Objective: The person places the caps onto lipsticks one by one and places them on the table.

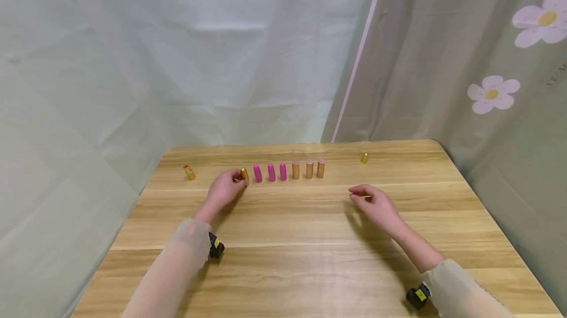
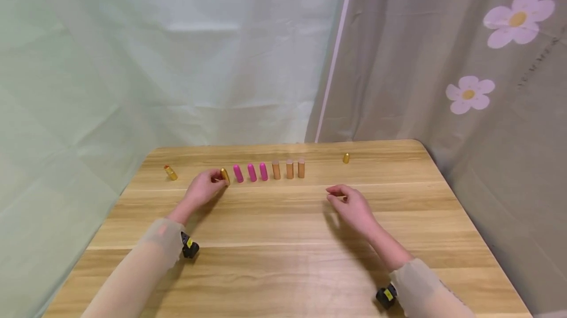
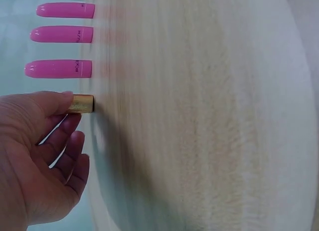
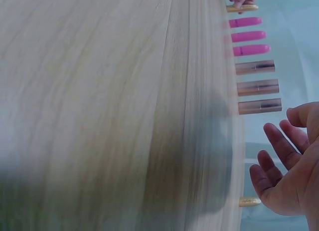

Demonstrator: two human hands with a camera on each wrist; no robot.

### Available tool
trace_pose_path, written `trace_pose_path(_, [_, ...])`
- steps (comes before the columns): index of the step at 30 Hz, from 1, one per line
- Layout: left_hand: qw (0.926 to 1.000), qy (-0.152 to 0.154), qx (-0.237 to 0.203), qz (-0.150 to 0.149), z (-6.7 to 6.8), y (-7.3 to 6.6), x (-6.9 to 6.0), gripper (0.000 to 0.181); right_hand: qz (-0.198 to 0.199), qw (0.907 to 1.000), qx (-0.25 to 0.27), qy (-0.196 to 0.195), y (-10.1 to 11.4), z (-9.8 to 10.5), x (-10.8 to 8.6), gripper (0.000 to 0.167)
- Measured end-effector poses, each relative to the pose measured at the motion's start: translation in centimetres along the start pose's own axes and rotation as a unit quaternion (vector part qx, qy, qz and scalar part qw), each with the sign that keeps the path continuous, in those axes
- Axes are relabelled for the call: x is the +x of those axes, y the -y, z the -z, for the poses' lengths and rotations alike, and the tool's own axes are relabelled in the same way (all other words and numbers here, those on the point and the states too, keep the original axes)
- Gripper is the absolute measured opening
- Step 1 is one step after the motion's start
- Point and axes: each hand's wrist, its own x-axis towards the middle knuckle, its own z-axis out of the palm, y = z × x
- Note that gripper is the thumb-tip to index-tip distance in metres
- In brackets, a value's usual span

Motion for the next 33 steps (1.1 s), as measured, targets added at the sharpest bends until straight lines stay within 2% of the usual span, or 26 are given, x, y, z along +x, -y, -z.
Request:
trace_pose_path(6, [1.0000, -0.004, -0.005, 0.000, 0.0, 0.3, 0.0, 0.023, -0.006, 1.0000, 0.005, -0.003, -0.2, 0.0, -0.1, 0.029])
trace_pose_path(10, [0.9997, 0.005, -0.024, 0.004, 0.3, 0.8, -0.3, 0.043, -0.008, 1.0000, 0.005, 0.001, -0.2, 0.2, -0.1, 0.030])
trace_pose_path(13, [0.9992, 0.002, -0.034, 0.020, 0.7, 1.3, -0.8, 0.054, -0.003, 1.0000, 0.000, 0.002, -0.4, 0.7, 0.0, 0.031])
trace_pose_path(16, [0.9991, -0.015, -0.023, 0.031, 1.4, 1.7, -1.5, 0.050, 0.000, 0.9999, -0.012, -0.005, -0.8, 1.6, 0.2, 0.032])
trace_pose_path(18, [0.9993, -0.024, -0.006, 0.028, 1.8, 1.9, -1.9, 0.043, 0.001, 0.9997, -0.022, -0.013, -1.2, 2.3, 0.5, 0.033])
trace_pose_path(22, [0.9987, -0.033, 0.040, -0.003, 2.3, 1.4, -3.0, 0.033, 0.003, 0.9986, -0.045, -0.029, -2.0, 4.0, 1.1, 0.033])
trace_pose_path(26, [0.9955, -0.033, 0.074, -0.048, 2.1, -0.1, -4.0, 0.029, -0.006, 0.9965, -0.073, -0.041, -2.8, 5.6, 2.0, 0.034])
trace_pose_path(33, [0.9844, -0.013, 0.123, -0.125, -0.4, -4.0, -5.5, 0.034, -0.034, 0.9931, -0.101, -0.049, -4.2, 6.8, 4.1, 0.039])
